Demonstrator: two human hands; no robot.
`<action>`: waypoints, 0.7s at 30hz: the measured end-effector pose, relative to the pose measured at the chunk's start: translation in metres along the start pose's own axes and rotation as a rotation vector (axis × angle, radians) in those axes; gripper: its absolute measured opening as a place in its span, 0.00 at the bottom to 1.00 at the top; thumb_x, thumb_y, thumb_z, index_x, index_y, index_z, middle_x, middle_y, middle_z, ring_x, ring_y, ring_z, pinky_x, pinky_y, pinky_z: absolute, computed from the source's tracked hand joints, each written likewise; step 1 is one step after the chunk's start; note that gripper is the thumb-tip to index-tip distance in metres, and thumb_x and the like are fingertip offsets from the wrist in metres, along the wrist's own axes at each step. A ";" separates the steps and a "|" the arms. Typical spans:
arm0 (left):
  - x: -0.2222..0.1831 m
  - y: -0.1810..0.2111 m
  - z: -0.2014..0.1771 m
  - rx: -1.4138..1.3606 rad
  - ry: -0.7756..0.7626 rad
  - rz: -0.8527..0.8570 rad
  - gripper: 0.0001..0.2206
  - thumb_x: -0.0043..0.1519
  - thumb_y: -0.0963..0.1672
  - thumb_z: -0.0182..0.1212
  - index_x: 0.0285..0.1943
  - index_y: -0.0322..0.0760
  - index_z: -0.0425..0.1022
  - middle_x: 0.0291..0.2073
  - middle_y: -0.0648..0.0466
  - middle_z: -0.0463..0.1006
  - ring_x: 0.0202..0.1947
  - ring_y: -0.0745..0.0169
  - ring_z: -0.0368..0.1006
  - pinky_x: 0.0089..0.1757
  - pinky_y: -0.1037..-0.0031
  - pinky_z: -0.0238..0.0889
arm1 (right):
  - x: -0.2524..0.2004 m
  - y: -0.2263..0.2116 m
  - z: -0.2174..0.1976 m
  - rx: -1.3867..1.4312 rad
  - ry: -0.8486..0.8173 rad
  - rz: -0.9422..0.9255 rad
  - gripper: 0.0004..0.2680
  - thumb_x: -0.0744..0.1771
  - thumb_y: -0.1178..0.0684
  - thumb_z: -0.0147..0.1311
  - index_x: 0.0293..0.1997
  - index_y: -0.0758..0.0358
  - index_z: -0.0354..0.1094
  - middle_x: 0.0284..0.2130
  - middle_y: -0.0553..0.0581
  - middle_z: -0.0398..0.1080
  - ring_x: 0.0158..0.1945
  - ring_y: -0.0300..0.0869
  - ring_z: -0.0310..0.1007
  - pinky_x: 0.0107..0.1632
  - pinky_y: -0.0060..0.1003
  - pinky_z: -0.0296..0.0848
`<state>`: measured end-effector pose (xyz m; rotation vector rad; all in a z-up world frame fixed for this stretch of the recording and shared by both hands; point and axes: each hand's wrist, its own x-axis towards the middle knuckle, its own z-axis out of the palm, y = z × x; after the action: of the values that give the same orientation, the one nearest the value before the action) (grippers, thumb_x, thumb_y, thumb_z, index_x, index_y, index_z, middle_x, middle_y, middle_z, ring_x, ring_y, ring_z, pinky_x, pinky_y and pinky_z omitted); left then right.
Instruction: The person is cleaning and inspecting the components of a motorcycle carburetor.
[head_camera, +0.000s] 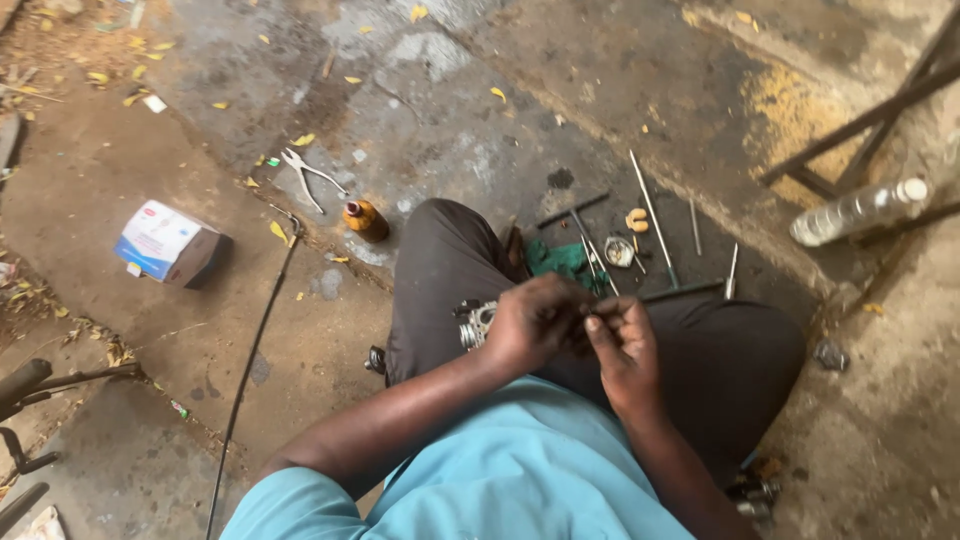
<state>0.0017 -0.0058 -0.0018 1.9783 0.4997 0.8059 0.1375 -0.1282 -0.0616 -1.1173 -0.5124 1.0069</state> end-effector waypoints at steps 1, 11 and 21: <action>0.000 -0.002 0.000 -0.082 0.023 -0.049 0.09 0.60 0.36 0.65 0.47 0.35 0.80 0.37 0.50 0.80 0.34 0.58 0.80 0.36 0.70 0.75 | -0.001 0.000 -0.001 -0.150 -0.046 -0.082 0.07 0.71 0.57 0.53 0.52 0.65 0.61 0.38 0.57 0.72 0.38 0.37 0.73 0.40 0.33 0.76; -0.003 0.009 -0.002 -0.535 0.007 -0.291 0.06 0.65 0.36 0.64 0.50 0.26 0.77 0.39 0.51 0.81 0.38 0.70 0.78 0.40 0.78 0.76 | -0.009 -0.019 0.000 -0.443 -0.149 -0.427 0.07 0.69 0.63 0.59 0.49 0.68 0.64 0.41 0.61 0.79 0.46 0.39 0.81 0.51 0.32 0.80; 0.000 0.009 -0.001 -0.581 0.019 -0.301 0.04 0.66 0.37 0.64 0.47 0.27 0.78 0.37 0.52 0.82 0.38 0.70 0.79 0.41 0.78 0.77 | -0.009 -0.027 0.005 -0.407 -0.133 -0.484 0.06 0.70 0.61 0.60 0.46 0.68 0.64 0.39 0.59 0.79 0.45 0.39 0.82 0.51 0.32 0.82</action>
<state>0.0011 -0.0099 0.0066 1.3249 0.4927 0.6828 0.1403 -0.1365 -0.0336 -1.2041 -1.0734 0.5640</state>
